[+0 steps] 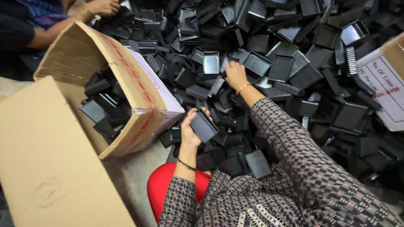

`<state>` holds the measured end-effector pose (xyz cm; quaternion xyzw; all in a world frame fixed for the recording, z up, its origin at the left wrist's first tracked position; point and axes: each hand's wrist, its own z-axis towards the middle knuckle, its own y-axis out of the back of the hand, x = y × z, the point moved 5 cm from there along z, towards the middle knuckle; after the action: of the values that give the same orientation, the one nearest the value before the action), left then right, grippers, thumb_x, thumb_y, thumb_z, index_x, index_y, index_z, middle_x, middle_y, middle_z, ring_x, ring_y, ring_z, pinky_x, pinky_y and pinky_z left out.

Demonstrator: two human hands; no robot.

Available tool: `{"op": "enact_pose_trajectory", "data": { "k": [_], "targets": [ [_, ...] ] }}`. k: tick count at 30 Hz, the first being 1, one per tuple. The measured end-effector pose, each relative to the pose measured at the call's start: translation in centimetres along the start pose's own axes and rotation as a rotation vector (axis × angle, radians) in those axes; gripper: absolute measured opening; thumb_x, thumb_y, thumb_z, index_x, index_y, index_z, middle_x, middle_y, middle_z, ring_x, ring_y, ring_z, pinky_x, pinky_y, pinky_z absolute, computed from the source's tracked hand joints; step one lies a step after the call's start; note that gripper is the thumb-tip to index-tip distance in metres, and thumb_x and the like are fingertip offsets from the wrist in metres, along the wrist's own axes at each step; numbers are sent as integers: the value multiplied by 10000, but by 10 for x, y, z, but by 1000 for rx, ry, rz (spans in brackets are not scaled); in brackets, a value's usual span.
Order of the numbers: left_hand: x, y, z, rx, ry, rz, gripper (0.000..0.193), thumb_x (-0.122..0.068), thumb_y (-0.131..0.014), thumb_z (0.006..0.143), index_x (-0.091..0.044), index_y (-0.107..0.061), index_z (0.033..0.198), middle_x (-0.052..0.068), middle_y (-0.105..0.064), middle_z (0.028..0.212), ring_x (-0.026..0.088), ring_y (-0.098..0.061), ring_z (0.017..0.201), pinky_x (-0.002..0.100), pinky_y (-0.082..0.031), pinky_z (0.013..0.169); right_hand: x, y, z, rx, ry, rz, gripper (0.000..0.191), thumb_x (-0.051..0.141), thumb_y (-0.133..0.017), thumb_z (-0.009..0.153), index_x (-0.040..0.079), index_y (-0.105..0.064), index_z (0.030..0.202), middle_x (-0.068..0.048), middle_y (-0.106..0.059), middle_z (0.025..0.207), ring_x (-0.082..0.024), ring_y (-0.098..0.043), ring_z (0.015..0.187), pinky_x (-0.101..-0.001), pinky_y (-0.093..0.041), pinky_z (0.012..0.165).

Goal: The person sits on the floor and repeatedly picks up small black plastic parts from a large pile, briefly inspects them, and places them into a cardboard box. Another person is visible nearby doing the same task.

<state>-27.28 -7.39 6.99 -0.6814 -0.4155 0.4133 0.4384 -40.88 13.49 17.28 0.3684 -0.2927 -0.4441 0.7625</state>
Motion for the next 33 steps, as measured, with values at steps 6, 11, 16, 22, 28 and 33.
{"op": "enact_pose_trajectory", "data": {
  "k": [6, 11, 16, 22, 28, 33],
  "targets": [
    [15, -8, -3, 3, 128, 266, 279, -211, -662, 929, -133, -636, 1195, 150, -723, 1118, 304, -720, 988, 473, -593, 832, 1, 29, -43, -106, -518, 587, 199, 121, -790, 908, 39, -612, 943, -85, -682, 842, -232, -695, 768, -382, -567, 720],
    [62, -41, -21, 121, 276, 258, 355, -324, -716, 983, -28, -698, 1177, 118, -744, 1020, 237, -716, 881, 369, -595, 776, 41, 64, -134, -7, -923, 1599, 322, 110, -795, 891, 74, -551, 1099, -73, -654, 1027, -161, -686, 867, -355, -618, 733],
    [71, -54, -49, 33, -5, 627, 252, -185, -731, 925, -26, -708, 1118, 35, -749, 1043, 154, -694, 954, 294, -550, 879, 89, 149, -173, -182, -131, 450, 865, 219, -896, 759, -89, -434, 1423, -301, -531, 1350, -429, -599, 1171, -452, -512, 989],
    [60, -55, -88, 123, -375, 740, 542, -502, -545, 1073, -21, -658, 1296, 42, -678, 1232, 113, -618, 1134, 262, -469, 1033, 117, 141, -203, 91, -306, 616, 756, 151, -900, 756, -27, -567, 1411, -173, -681, 1273, -284, -693, 1158, -343, -531, 1022],
    [36, -28, -90, 49, -174, 365, 792, -681, -331, 1021, -8, -644, 1298, 94, -693, 1140, 208, -651, 1022, 368, -535, 955, 149, 114, -222, 193, -496, 1242, 663, 15, -775, 883, -108, -483, 1466, -170, -624, 1385, -185, -621, 1237, -313, -493, 1086],
    [49, -41, -108, 170, -493, 648, 499, -392, -610, 1065, 9, -612, 1362, 103, -682, 1253, 176, -647, 1148, 320, -508, 1053, 171, 114, -231, 143, -374, 1150, 638, 28, -772, 916, -102, -493, 1474, -164, -612, 1415, -200, -612, 1275, -325, -490, 1117]
  ]
}}
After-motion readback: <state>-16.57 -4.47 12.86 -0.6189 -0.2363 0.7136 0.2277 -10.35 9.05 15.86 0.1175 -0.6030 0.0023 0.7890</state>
